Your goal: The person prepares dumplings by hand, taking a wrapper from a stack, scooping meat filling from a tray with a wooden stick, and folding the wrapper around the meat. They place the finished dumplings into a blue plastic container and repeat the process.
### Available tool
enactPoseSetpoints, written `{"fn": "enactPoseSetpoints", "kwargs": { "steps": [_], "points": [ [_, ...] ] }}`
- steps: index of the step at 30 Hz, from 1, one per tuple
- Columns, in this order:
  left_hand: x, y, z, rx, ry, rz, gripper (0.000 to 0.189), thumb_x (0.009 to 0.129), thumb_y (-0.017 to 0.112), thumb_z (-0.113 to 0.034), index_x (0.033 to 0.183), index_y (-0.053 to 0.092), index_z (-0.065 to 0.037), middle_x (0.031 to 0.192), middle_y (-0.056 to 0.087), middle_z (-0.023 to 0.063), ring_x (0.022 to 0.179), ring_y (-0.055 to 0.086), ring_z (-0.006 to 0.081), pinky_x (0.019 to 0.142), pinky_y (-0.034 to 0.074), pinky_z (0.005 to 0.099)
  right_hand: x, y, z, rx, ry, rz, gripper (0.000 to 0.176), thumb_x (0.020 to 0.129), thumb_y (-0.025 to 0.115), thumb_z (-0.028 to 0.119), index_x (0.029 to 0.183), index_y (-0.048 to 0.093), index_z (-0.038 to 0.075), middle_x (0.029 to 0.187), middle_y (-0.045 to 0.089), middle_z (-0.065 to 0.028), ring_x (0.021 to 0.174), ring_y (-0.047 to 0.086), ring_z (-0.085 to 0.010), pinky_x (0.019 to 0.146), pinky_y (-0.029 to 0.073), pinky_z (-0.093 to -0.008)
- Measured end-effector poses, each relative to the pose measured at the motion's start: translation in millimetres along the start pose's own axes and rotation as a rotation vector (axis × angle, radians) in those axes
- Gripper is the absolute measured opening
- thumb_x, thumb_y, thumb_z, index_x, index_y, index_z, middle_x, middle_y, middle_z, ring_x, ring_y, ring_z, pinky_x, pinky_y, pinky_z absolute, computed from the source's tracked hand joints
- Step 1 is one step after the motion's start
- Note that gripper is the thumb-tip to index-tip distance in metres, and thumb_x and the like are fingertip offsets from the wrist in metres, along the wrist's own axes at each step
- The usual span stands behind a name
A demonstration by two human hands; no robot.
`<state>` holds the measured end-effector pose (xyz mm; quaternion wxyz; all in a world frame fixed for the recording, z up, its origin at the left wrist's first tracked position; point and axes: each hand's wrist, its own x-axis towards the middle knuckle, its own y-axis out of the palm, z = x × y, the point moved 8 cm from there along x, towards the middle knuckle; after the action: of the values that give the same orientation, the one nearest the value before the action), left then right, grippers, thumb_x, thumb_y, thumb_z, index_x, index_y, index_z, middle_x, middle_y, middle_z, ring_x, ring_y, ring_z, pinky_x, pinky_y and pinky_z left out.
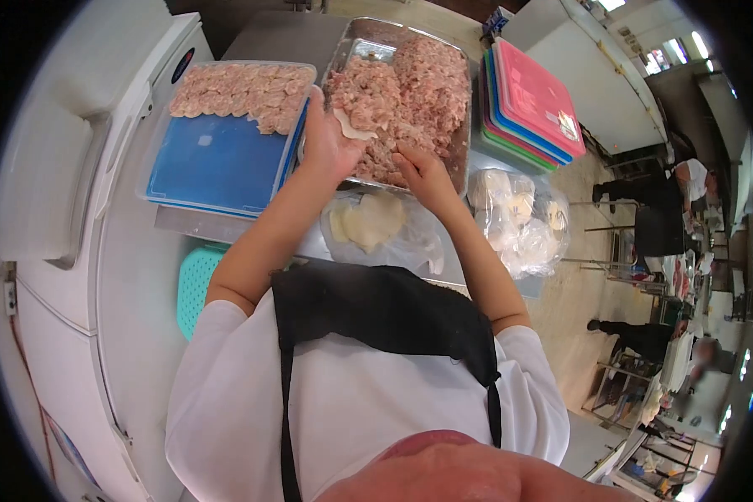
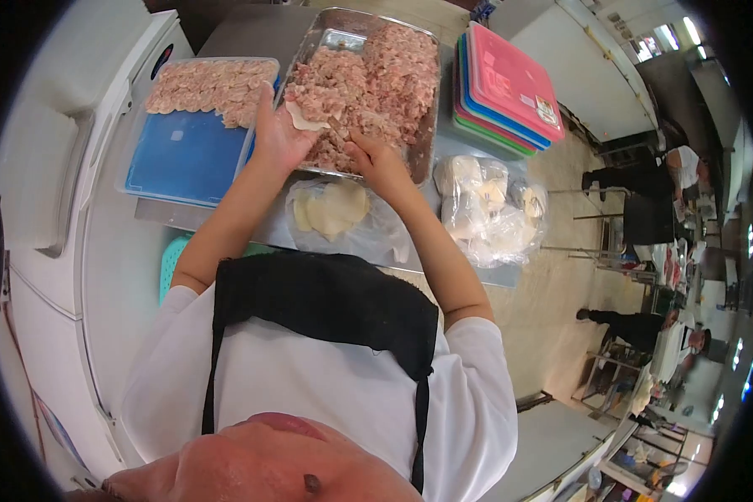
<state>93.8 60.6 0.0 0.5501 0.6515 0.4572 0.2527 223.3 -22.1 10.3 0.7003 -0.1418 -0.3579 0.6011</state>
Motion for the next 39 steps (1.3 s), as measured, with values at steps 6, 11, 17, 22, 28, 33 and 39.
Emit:
{"fn": "enactPoseSetpoints", "kwargs": {
  "steps": [6, 11, 17, 22, 28, 33, 39],
  "points": [
    [21.8, -38.0, 11.2, 0.084, 0.027, -0.075, 0.087, 0.09, 0.03, -0.068, 0.139, 0.035, 0.005, 0.143, 0.039, 0.0222, 0.133, 0.036, 0.0372, 0.113, 0.021, 0.0514, -13.3, -42.1, 33.2, -0.6, -0.052, 0.196, 0.025, 0.09, 0.055, 0.021, 0.11, 0.057, 0.004, 0.085, 0.062, -0.016, 0.077, 0.064, -0.0359, 0.063, 0.052, -0.0454],
    [-3.2, 4.8, 24.4, 0.085, 0.025, -0.142, 0.086, 0.089, 0.036, -0.068, 0.135, 0.041, 0.004, 0.141, 0.042, 0.0205, 0.134, 0.034, 0.0365, 0.112, 0.022, 0.0513, -15.6, -38.5, 19.5, -0.637, -0.131, 0.276, 0.025, 0.089, 0.054, 0.019, 0.11, 0.057, 0.006, 0.085, 0.061, -0.0156, 0.072, 0.064, -0.035, 0.059, 0.053, -0.0428],
    [17.0, -6.3, 31.7, 0.129, 0.078, -0.159, 0.067, 0.089, 0.05, -0.056, 0.12, 0.053, 0.002, 0.124, 0.055, 0.0191, 0.115, 0.05, 0.0349, 0.101, 0.039, 0.0509, -9.8, -64.2, 45.1, -0.573, -0.259, 0.179, 0.033, 0.09, 0.054, 0.019, 0.12, 0.055, 0.006, 0.087, 0.062, -0.0167, 0.075, 0.064, -0.035, 0.062, 0.052, -0.043],
    [25.0, -8.7, 30.9, 0.003, 0.08, 0.004, 0.043, 0.09, 0.057, -0.03, 0.122, 0.052, -0.001, 0.117, 0.058, 0.0163, 0.107, 0.056, 0.0326, 0.099, 0.042, 0.0488, 5.9, -101.9, -4.3, -0.092, -0.179, 0.149, 0.031, 0.097, 0.05, 0.027, 0.11, 0.061, 0.001, 0.077, 0.061, -0.0136, 0.074, 0.064, -0.0261, 0.061, 0.049, -0.0389],
    [-2.5, 49.6, 28.3, 1.525, 0.549, 0.221, 0.066, 0.077, 0.071, -0.01, 0.135, 0.04, -0.004, 0.131, 0.053, 0.0124, 0.119, 0.052, 0.0271, 0.103, 0.04, 0.038, -7.4, -90.2, -58.3, 0.428, 0.377, 0.495, 0.038, 0.1, 0.046, 0.033, 0.113, 0.065, 0.002, 0.061, 0.048, 0.0024, 0.05, 0.04, -0.0057, 0.047, 0.033, -0.0231],
    [4.3, 56.8, 37.0, 1.747, 0.486, 0.418, 0.056, 0.07, 0.077, -0.014, 0.121, 0.056, -0.004, 0.117, 0.062, 0.0113, 0.104, 0.061, 0.024, 0.095, 0.044, 0.0339, -5.5, -104.3, -36.0, 0.411, 0.207, 0.55, 0.036, 0.099, 0.051, 0.03, 0.119, 0.062, 0.002, 0.063, 0.048, 0.0032, 0.055, 0.042, -0.0043, 0.049, 0.035, -0.0222],
    [-4.3, 51.9, 46.1, 1.928, 0.263, 0.471, 0.047, 0.069, 0.075, -0.011, 0.114, 0.062, -0.005, 0.099, 0.066, 0.0081, 0.093, 0.061, 0.0184, 0.088, 0.046, 0.0305, 5.9, -81.7, -62.6, 0.203, -0.054, 0.517, 0.035, 0.094, 0.06, 0.024, 0.124, 0.06, 0.006, 0.071, 0.06, -0.0016, 0.068, 0.054, -0.0078, 0.059, 0.043, -0.0259]
  ]
}}
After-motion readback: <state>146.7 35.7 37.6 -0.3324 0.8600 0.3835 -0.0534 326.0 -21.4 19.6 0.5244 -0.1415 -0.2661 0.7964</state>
